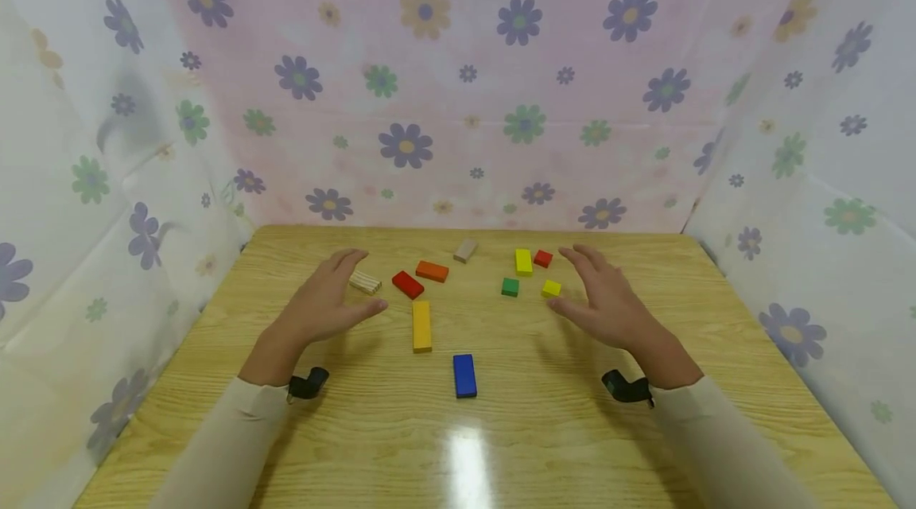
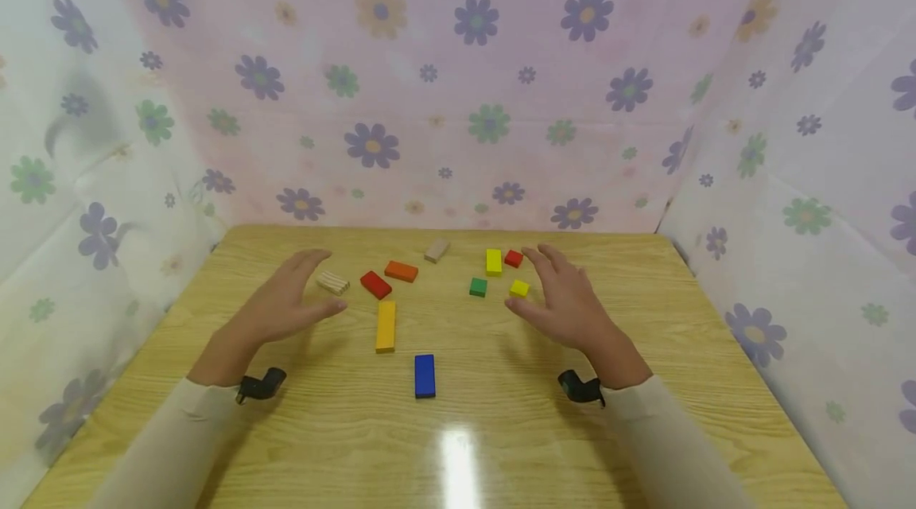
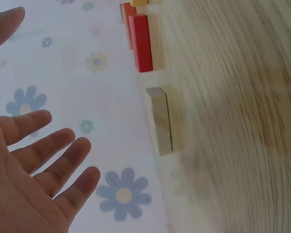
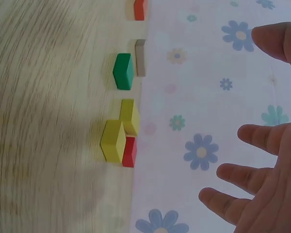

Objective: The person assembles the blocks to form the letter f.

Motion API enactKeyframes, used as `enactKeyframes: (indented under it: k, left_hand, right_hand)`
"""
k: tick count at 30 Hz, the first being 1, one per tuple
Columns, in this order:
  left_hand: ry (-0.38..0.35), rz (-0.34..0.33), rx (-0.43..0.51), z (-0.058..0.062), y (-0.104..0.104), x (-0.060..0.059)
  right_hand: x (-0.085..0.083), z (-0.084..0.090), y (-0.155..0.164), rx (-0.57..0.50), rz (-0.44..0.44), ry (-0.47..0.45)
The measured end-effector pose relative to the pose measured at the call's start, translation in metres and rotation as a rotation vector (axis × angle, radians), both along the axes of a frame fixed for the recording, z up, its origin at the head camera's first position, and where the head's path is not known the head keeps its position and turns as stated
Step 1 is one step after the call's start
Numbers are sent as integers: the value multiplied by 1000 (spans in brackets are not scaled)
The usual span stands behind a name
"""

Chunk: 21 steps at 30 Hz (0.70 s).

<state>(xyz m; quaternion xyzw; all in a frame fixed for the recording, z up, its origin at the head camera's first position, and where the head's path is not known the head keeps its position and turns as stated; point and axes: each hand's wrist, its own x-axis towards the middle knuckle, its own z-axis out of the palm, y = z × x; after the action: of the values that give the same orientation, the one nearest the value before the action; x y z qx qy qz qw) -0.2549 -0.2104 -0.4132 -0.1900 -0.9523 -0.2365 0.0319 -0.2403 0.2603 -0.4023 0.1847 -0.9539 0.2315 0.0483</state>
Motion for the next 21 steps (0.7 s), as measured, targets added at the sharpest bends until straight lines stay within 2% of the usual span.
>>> enactKeyframes:
  k: [6,11,21]
  left_hand:
    - [-58,-29,99,0,12,-2]
    - [-116,-74,208,0,23,-2]
    - [-172,-179,301,-6,40,-10]
  right_hand:
    - [1,-5,-10,-94,17,-41]
    - [0,-9,-20,-186,71,-63]
    - [2,-15,-43,-295,148,-109]
